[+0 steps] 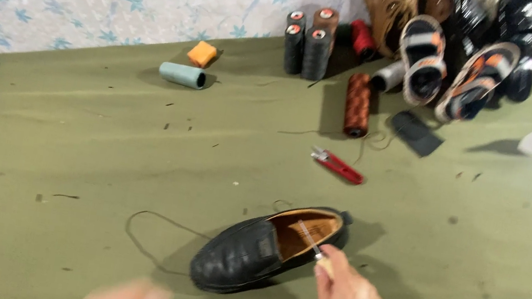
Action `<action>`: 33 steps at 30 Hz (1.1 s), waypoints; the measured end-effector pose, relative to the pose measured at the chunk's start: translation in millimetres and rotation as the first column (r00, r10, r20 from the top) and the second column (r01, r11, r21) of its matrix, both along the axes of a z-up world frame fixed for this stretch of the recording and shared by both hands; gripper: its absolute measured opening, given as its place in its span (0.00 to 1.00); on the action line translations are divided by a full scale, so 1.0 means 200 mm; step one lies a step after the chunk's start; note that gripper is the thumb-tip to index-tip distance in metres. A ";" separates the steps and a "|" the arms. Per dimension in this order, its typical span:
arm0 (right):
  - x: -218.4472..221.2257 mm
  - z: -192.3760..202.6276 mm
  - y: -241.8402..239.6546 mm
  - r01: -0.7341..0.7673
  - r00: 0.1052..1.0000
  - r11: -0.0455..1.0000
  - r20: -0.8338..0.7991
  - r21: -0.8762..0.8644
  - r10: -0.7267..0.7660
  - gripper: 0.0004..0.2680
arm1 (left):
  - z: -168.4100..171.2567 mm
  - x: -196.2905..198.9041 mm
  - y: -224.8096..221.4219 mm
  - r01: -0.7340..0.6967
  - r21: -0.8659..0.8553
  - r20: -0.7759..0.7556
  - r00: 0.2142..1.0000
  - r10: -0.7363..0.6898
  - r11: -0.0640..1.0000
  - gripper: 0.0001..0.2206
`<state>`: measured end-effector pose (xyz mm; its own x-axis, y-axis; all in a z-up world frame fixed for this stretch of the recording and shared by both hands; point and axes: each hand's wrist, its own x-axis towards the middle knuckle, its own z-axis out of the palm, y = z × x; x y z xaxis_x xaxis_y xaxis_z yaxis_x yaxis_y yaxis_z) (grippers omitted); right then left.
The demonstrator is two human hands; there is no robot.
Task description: Hand-stitching a leather shoe using an awl and thread at a repair bench
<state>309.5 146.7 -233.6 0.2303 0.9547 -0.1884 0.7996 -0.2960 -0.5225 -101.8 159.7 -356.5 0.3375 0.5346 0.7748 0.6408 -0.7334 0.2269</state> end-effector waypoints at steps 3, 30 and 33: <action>-0.01 0.00 0.03 -0.052 0.995 0.997 0.078 -0.054 0.056 0.14 | 0.91 0.82 0.20 0.014 -0.199 0.215 0.976 0.030 0.980 0.12; -0.07 -0.22 0.15 0.070 0.943 0.977 0.334 -0.203 0.002 0.15 | 0.48 1.20 0.58 -0.050 -0.893 0.042 0.980 0.192 0.448 0.15; -0.09 -0.18 0.15 0.027 0.966 0.981 0.256 -0.195 0.025 0.15 | 0.46 1.18 0.58 -0.027 -0.878 0.080 0.976 0.202 0.477 0.16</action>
<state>292.0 176.0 -269.1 0.2961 0.9051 -0.3052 0.8985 -0.3724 -0.2325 133.4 274.8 -264.0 0.1477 0.9860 -0.0773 0.5963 -0.0265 0.8023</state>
